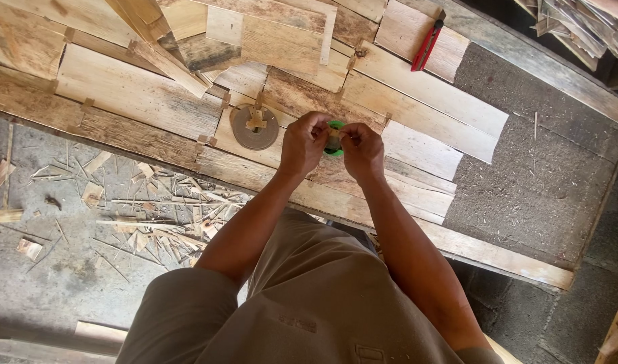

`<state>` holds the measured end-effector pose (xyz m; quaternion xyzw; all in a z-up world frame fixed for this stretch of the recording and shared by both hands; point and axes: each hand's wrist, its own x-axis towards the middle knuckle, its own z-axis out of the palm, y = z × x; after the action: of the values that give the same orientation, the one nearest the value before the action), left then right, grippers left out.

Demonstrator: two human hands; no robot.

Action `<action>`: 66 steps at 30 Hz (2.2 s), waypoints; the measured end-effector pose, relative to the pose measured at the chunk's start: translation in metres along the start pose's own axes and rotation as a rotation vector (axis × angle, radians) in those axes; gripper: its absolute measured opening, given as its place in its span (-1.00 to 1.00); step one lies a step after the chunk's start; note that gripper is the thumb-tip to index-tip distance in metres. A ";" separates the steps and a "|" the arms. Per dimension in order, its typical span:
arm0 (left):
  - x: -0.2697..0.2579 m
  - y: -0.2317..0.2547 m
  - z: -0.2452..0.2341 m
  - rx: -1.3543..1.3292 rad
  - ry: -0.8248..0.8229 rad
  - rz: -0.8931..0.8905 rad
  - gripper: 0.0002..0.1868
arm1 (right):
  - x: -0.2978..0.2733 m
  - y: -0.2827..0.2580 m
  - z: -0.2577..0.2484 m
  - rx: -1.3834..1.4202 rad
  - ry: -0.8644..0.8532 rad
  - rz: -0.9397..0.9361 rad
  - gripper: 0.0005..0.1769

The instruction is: Measure and sort thin wood veneer pieces in a workshop environment.

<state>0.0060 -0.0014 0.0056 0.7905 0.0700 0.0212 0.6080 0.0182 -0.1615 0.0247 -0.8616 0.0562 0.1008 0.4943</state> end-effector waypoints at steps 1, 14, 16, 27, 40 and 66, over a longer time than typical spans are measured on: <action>0.001 0.000 0.000 0.002 0.000 0.001 -0.82 | 0.001 -0.004 0.000 0.002 0.000 -0.001 -0.90; -0.027 -0.030 0.027 -0.071 0.256 -0.217 -0.45 | 0.009 0.009 0.012 -0.454 0.064 0.019 -0.85; -0.030 -0.034 0.035 -0.008 0.301 -0.220 -0.28 | 0.009 0.007 0.013 -0.459 0.038 0.076 -0.84; -0.022 -0.045 0.070 -0.120 0.439 -0.457 -0.10 | 0.006 0.001 0.016 -0.367 0.059 0.076 -0.78; -0.020 -0.039 0.067 -0.198 0.388 -0.489 -0.18 | -0.007 0.002 -0.012 -0.371 0.109 0.036 -0.74; -0.011 0.007 0.020 0.054 -0.042 -0.268 -0.37 | -0.007 0.021 -0.009 -0.097 0.024 -0.086 -0.70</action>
<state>-0.0022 -0.0239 0.0076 0.7903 0.1628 -0.0786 0.5854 0.0082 -0.1802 0.0128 -0.8873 0.0201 0.0719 0.4551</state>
